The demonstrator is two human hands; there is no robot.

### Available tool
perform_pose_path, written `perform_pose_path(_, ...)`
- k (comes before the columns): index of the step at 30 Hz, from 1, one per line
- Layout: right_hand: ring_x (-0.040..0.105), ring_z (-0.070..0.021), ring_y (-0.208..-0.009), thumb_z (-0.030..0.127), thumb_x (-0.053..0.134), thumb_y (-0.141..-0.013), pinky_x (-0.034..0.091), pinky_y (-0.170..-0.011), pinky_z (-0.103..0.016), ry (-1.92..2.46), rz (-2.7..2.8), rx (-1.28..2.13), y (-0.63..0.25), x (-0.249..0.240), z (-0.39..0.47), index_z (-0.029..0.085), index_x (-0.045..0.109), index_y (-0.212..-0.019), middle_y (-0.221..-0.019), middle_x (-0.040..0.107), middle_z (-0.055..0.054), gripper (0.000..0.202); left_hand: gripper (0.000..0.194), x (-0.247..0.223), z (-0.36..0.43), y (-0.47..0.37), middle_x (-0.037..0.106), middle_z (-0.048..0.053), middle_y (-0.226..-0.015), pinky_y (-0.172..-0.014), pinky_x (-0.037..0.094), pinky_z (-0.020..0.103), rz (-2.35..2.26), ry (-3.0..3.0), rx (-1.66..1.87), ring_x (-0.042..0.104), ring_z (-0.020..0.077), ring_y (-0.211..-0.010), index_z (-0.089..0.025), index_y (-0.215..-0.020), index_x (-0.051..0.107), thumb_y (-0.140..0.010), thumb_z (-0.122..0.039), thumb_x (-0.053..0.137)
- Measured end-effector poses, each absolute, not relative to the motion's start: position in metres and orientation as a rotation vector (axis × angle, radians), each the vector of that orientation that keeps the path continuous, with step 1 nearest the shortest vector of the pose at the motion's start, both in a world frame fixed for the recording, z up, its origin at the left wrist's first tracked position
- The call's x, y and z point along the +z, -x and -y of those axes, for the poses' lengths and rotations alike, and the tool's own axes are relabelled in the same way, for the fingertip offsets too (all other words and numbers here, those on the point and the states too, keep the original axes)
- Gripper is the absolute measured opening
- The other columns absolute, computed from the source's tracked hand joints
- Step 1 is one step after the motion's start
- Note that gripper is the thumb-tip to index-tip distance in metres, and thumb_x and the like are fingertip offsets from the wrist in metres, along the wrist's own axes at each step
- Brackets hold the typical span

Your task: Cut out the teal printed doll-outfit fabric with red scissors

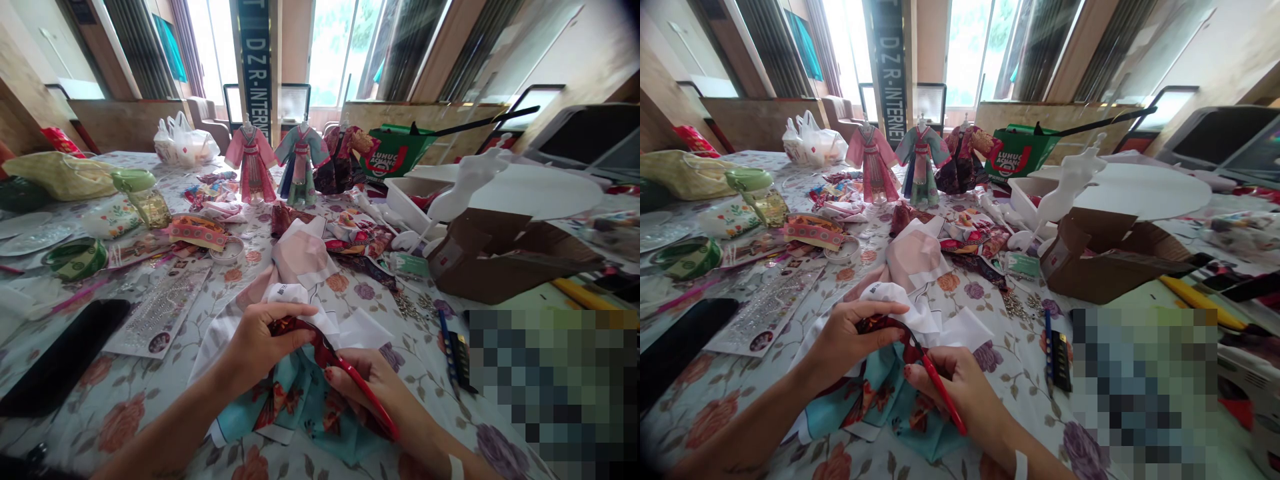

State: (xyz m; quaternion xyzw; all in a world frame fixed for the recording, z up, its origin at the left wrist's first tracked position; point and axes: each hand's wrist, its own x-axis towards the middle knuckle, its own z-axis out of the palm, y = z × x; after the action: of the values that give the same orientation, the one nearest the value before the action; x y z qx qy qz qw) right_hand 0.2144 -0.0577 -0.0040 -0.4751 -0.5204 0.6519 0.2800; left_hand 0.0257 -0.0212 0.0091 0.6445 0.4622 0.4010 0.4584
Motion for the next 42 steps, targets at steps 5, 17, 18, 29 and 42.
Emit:
perform_pose_path(5,0.037,-0.0070,-0.038,0.068,0.066,-0.066,0.025,-0.038,-0.020,1.243,1.395,1.760,-0.2137,-0.0045,0.0585,0.019,0.042,-0.054,-0.044,0.037,0.007,0.056,0.028,0.0100,0.0208,-0.0254,0.076,0.003,-0.089,-0.074,0.053,0.023,-1.129,-1.553,0.985,0.067,0.0179,-0.082,-0.020,-0.099,0.076,-0.072,-0.021,0.073)
perform_pose_path(17,0.041,-0.0078,-0.040,0.062,0.068,-0.069,0.034,-0.040,-0.020,1.217,1.354,1.767,-0.2137,-0.0023,0.0604,0.018,0.044,-0.054,-0.045,0.038,0.007,0.053,0.029,0.0092,0.0202,-0.0249,0.075,0.004,-0.091,-0.075,0.052,0.025,-1.121,-1.535,0.957,0.066,0.0192,-0.086,-0.020,-0.101,0.075,-0.072,-0.022,0.073)
perform_pose_path(18,0.042,-0.0081,-0.040,0.062,0.068,-0.069,0.034,-0.040,-0.020,1.217,1.342,1.770,-0.2132,-0.0020,0.0605,0.018,0.044,-0.054,-0.044,0.037,0.007,0.053,0.029,0.0090,0.0201,-0.0248,0.075,0.004,-0.091,-0.075,0.052,0.025,-1.120,-1.537,0.957,0.066,0.0195,-0.086,-0.019,-0.101,0.075,-0.072,-0.023,0.073)
perform_pose_path(29,0.037,-0.0062,-0.037,0.058,0.069,-0.071,0.042,-0.042,-0.020,1.137,1.317,1.820,-0.2142,-0.0080,0.0601,0.018,0.048,-0.056,-0.042,0.034,0.009,0.049,0.030,0.0094,0.0200,-0.0238,0.075,0.003,-0.089,-0.072,0.052,0.023,-1.101,-1.528,0.954,0.066,0.0180,-0.083,-0.020,-0.101,0.075,-0.072,-0.020,0.073)
perform_pose_path(42,0.038,-0.0072,-0.039,0.058,0.070,-0.071,0.048,-0.047,-0.024,1.129,1.285,1.840,-0.2133,-0.0077,0.0615,0.018,0.048,-0.057,-0.044,0.033,0.009,0.048,0.030,0.0105,0.0202,-0.0240,0.076,0.004,-0.094,-0.078,0.053,0.023,-1.089,-1.509,0.939,0.068,0.0188,-0.089,-0.019,-0.101,0.075,-0.072,-0.018,0.073)
